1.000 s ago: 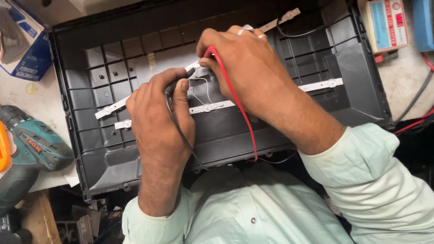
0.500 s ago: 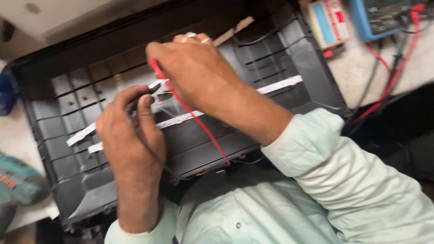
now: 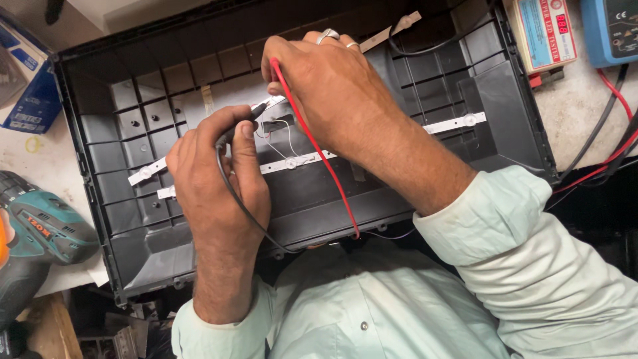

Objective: The person holds multimeter probes in both hands and touches them to the connection points of LED light strips mounted inside a black plastic TV backlight panel, making the LEDs light up as each strip is tested. The person then moves the probes to a small circuit board at the edge of the panel and continues probing its components.

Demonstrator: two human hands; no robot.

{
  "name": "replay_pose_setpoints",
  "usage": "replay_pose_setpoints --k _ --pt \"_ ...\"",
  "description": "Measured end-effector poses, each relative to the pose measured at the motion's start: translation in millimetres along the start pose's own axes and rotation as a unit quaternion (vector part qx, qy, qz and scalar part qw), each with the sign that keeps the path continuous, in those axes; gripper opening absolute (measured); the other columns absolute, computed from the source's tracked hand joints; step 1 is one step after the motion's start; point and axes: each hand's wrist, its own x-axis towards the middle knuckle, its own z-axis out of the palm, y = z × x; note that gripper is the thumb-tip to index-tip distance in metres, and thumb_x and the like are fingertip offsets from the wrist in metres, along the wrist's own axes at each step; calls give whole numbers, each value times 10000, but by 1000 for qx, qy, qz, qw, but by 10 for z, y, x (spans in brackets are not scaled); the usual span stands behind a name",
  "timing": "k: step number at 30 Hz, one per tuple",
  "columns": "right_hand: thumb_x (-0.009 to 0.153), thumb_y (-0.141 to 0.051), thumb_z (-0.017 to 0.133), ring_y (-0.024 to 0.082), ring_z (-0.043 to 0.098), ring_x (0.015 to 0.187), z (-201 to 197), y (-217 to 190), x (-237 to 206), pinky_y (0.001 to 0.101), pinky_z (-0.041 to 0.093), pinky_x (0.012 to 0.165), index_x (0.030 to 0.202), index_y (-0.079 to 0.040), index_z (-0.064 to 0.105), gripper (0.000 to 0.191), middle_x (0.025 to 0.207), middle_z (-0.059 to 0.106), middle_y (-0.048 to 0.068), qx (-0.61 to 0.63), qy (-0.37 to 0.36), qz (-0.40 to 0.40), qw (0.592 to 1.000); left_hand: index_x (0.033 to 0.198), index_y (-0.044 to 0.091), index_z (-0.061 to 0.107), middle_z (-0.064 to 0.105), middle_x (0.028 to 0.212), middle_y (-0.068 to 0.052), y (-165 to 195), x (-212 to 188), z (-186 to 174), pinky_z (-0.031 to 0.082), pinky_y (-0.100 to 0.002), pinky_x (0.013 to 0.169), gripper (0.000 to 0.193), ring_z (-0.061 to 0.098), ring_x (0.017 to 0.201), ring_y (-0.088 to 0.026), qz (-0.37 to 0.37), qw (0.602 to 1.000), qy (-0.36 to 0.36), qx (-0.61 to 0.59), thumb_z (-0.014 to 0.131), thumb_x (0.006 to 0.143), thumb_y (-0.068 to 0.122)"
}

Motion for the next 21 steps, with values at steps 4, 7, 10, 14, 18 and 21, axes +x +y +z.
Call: replay_pose_setpoints --k 4,7,10,14,18,21 --pt "1012 -170 685 312 638 864 4 -14 1 490 448 807 1013 -80 597 125 833 697 57 -5 7 -10 1000 1218 61 678 705 1044 -71 -6 16 5 419 -376 1015 133 640 976 -237 11 1000 -2 16 641 1100 109" --pt "1019 -167 682 306 634 854 5 -13 1 481 451 807 1014 -77 599 123 837 696 53 -5 4 -12 1000 1234 60 672 710 1070 -73 -11 16 2 419 -378 1026 140 643 995 -234 13 1000 -5 11 632 1112 118" --pt "1027 -158 674 291 637 849 12 -15 5 475 453 810 1017 -73 602 112 843 697 51 -3 2 -8 1000 1225 61 679 711 1044 -71 -16 20 5 412 -388 1032 143 648 984 -232 7 1000 -11 11 630 1105 121" --pt "1028 -164 679 292 639 860 4 -18 10 471 453 808 1031 -75 609 113 852 702 49 -4 2 -9 1000 1223 61 678 712 1055 -73 -17 24 1 405 -391 1049 137 648 998 -234 9 1000 -11 16 627 1115 126" --pt "1031 -163 683 290 638 858 -23 -20 2 472 446 805 1035 -73 613 114 852 704 48 2 1 -9 1000 1215 58 678 708 1039 -74 -12 26 3 403 -392 1044 135 646 981 -233 7 1000 -10 14 627 1113 129" --pt "1025 -161 691 287 640 856 -37 -18 -4 472 447 808 1040 -71 614 119 852 702 49 11 1 -10 1000 1210 58 679 708 1032 -72 -14 26 4 404 -392 1037 133 647 970 -232 4 1000 -9 14 624 1110 126"
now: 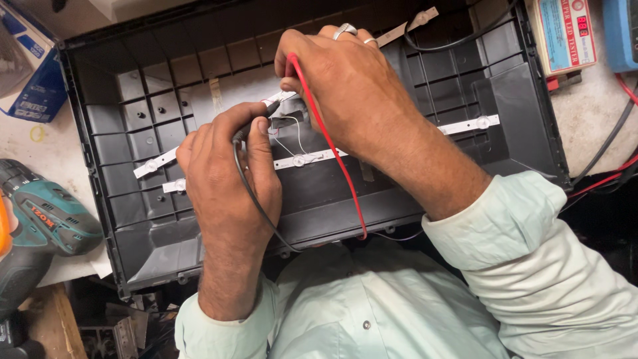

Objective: The person holds multimeter probes in both hands and touches them to the connection points of LED light strips mounted inside a black plastic TV backlight panel, making the LEDs light up as each strip is tested. The person then moves the probes to a small circuit board at the edge of the panel and continues probing its components.

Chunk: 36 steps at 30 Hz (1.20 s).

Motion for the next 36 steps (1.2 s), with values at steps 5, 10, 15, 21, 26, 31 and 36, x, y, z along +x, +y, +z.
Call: replay_pose_setpoints --k 5,10,15,21,26,31,36 --pt "1025 -163 704 290 644 864 2 1 9 472 452 807 1046 -74 616 127 852 697 52 0 2 -5 1000 1209 56 677 710 1040 -74 -18 1 -9 409 -394 1037 128 649 976 -238 3 1000 1 5 621 1114 121" --pt "1023 -177 712 293 648 867 8 -20 25 475 450 798 1039 -80 617 137 846 694 53 -5 6 -8 1000 1201 56 674 715 1045 -76 -5 -1 -19 414 -395 1031 125 657 992 -243 0 1000 6 5 623 1107 120" --pt "1050 -172 710 326 650 879 29 -16 34 488 450 808 1062 -76 618 133 859 679 86 -8 9 -11 1000 1213 63 661 716 1068 -76 -33 4 -37 414 -399 1030 122 651 994 -254 14 1000 15 -6 622 1109 113" --pt "1037 -161 743 378 632 879 41 -56 84 479 474 817 1099 -73 655 139 910 661 150 -19 1 -18 1000 1221 70 630 685 1102 -65 -38 -8 -70 393 -433 1028 153 626 1036 -256 67 997 28 37 641 1076 115" --pt "1038 -129 731 355 635 875 15 -142 130 460 486 835 1089 -66 655 111 901 671 132 -19 -10 -3 1000 1229 34 623 633 1030 -70 -11 9 -83 394 -453 1004 211 604 977 -253 108 990 10 86 643 1042 129" --pt "1031 -128 723 352 633 862 6 -175 157 458 487 814 1080 -60 652 110 887 670 131 -28 -20 11 999 1229 42 621 620 1025 -70 -15 33 -108 394 -450 1001 216 594 976 -259 109 991 8 74 649 1040 143" --pt "1024 -127 728 361 631 878 2 -172 152 462 489 791 1078 -66 657 108 903 667 141 -18 -16 17 1000 1211 55 636 663 1052 -76 -71 45 -154 404 -432 995 170 620 989 -278 63 998 13 3 638 1052 114"
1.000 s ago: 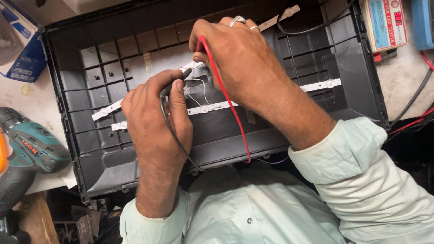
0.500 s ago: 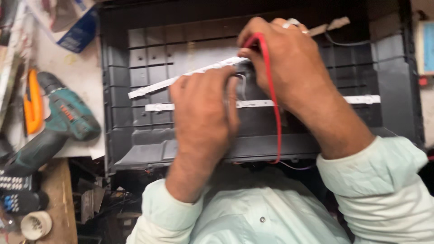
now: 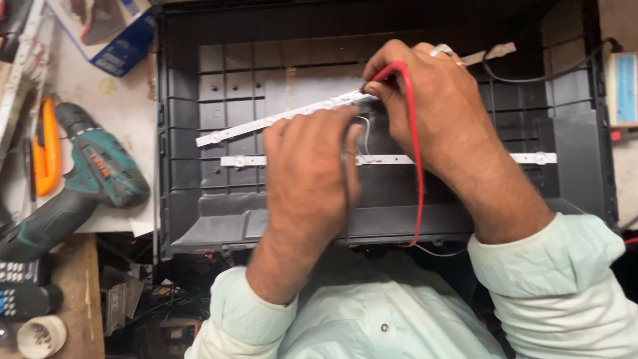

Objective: The person holds multimeter probes in both hands and touches them to the connection points of LED light strips mounted inside a black plastic TV backlight panel, making the LEDs light up as each strip is tested. The person then moves the probes to a small circuit board at the edge of the panel and continues probing its components.

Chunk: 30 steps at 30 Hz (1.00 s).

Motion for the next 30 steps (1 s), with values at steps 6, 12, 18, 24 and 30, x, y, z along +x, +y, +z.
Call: replay_pose_setpoints --k 6,12,18,24,30 --pt "1012 -133 737 364 625 859 -8 23 -24 472 480 763 1072 -64 657 122 886 653 139 13 1 16 1000 1214 57 642 704 1111 -94 -17 1 13 417 -411 1005 149 644 1045 -298 -34 999 5 -22 624 1077 113" --pt "1031 -135 730 343 627 857 -21 36 -76 472 465 821 1084 -75 655 110 881 654 117 16 15 6 1000 1240 58 645 707 1085 -72 -23 -11 34 423 -394 1020 144 637 1000 -259 -47 998 11 -37 608 1112 112" --pt "1035 -142 725 329 634 865 -22 47 -111 469 459 847 1080 -81 652 105 872 658 101 24 14 6 1000 1236 60 647 707 1064 -62 -20 2 63 416 -386 1001 143 633 976 -239 -55 998 6 -37 614 1106 109" --pt "1026 -146 721 331 641 889 -22 63 -110 484 445 861 1073 -79 649 109 880 678 95 20 6 11 1000 1226 57 649 705 1041 -60 -7 12 92 417 -385 985 140 632 948 -236 -57 998 -2 -38 620 1096 101" --pt "1034 -140 709 306 646 912 -19 69 -117 499 436 906 1064 -74 636 103 862 690 63 25 4 0 1000 1227 55 647 709 1061 -61 1 18 103 417 -384 983 138 631 946 -233 -49 998 -1 -33 621 1098 96"
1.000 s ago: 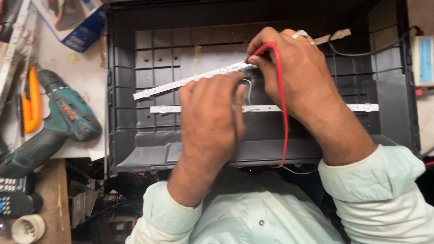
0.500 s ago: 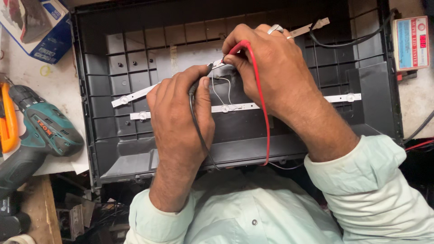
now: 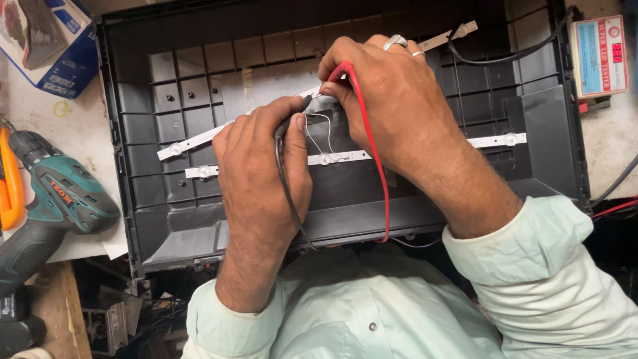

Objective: The person holds multimeter probes in both hands and touches them to the connection points of LED light strips mounted inside a black plastic TV backlight panel, making the LEDs light up as each strip is tested. The person then moves the probes to a small circuit board at the edge of the panel and continues probing its components.

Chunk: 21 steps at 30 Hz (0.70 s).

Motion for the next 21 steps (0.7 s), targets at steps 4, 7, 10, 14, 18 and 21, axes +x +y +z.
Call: replay_pose_setpoints --k 4,7,10,14,18,21 --pt "1035 -146 708 297 650 911 2 1 1 507 437 928 1059 -73 633 108 856 689 55 -5 2 -7 1000 1226 53 650 706 1050 -62 3 -1 0 417 -384 983 138 631 936 -231 0 1000 -1 1 622 1098 95" --pt "1038 -145 705 296 651 899 7 5 14 505 443 912 1059 -72 629 107 848 686 59 1 -8 -3 1000 1227 52 650 708 1064 -63 -1 -3 -9 415 -384 988 135 630 942 -233 2 1000 -5 1 620 1103 95" --pt "1035 -147 708 307 650 889 2 9 15 509 449 897 1064 -71 631 112 844 685 68 -8 -6 -1 1000 1225 55 647 707 1068 -55 -3 -3 -3 416 -381 1003 127 634 950 -222 9 1000 1 1 617 1112 104" --pt "1030 -145 718 317 650 876 -9 14 6 503 453 874 1064 -66 633 121 844 678 83 -2 -1 4 1000 1210 56 659 700 1032 -57 1 -19 -10 421 -377 985 124 627 919 -223 2 1000 1 1 618 1101 101" --pt "1025 -129 724 326 644 887 0 11 6 490 454 861 1071 -71 639 113 877 679 92 4 15 -2 1000 1212 56 659 698 1027 -55 1 -13 -9 422 -377 992 124 629 921 -222 -1 1000 2 0 618 1104 103" --pt "1029 -127 722 318 648 896 2 10 3 488 454 870 1065 -70 636 109 875 685 81 8 17 -7 1000 1210 58 660 696 1027 -56 11 -15 -15 421 -377 991 124 628 921 -223 -1 1000 -1 -1 618 1103 105"
